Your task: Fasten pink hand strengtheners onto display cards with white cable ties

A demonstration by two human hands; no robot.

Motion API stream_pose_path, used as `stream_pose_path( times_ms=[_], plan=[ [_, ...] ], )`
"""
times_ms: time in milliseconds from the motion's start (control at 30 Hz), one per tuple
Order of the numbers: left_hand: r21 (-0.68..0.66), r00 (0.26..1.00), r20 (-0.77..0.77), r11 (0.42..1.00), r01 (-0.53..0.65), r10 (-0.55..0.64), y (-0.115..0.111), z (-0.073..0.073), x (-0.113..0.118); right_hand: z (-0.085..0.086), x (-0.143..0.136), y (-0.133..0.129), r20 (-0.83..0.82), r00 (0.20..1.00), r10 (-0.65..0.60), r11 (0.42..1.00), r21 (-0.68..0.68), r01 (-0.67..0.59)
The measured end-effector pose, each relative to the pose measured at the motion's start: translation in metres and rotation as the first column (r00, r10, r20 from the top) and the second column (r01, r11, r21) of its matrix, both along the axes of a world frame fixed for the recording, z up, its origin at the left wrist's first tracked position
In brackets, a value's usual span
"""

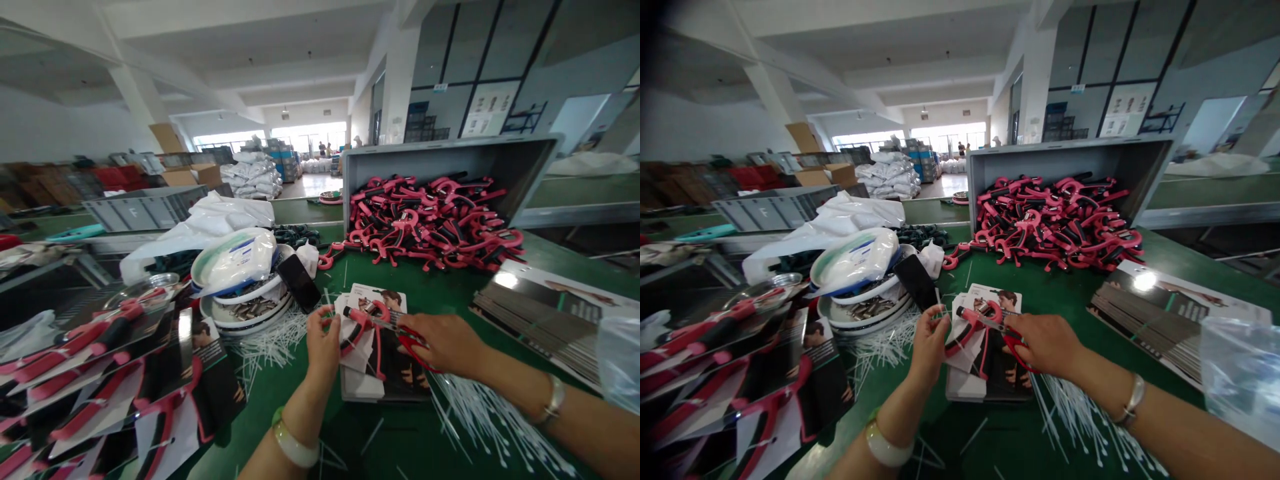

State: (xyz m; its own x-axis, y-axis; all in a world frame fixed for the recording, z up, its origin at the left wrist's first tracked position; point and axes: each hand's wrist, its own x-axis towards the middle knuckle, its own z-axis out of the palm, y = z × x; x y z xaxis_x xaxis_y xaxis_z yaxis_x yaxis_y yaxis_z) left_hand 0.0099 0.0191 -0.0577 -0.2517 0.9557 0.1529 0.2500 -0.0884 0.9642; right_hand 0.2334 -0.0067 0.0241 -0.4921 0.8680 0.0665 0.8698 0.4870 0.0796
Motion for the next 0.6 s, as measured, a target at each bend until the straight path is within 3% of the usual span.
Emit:
stream_pose_path(
  times_ms=[67,100,167,267,400,600],
  plan=[
    [-0.035,0.995,-0.028,0.995,-0.093,0.092,-0.004,-0.001,-0.008,0.016,0.0,-0.001,-0.037,0.999,-0.012,0.989,-0.145,0.007],
    [-0.03,0.994,-0.074,0.996,-0.083,0.081,-0.008,0.0,-0.01,0.024,-0.001,-0.001,-0.041,0.999,-0.002,0.972,-0.233,-0.008],
    [-0.01,0.98,-0.193,0.999,0.037,-0.039,-0.016,0.001,-0.013,0.038,-0.008,-0.001,-0.027,1.0,0.012,0.927,-0.375,-0.021],
    [-0.068,0.949,-0.257,0.983,0.168,-0.18,-0.025,0.004,-0.011,0.046,-0.021,0.005,-0.007,1.0,0.005,0.901,-0.433,-0.007],
    [-0.123,0.955,-0.172,0.967,0.223,-0.242,-0.021,0.001,-0.013,0.043,-0.033,0.024,-0.039,0.998,0.054,0.869,-0.491,-0.066],
    [-0.161,0.947,0.021,0.933,0.321,-0.322,-0.012,-0.003,-0.02,0.043,-0.044,0.049,-0.129,0.985,0.117,0.738,-0.652,-0.173]
  ],
)
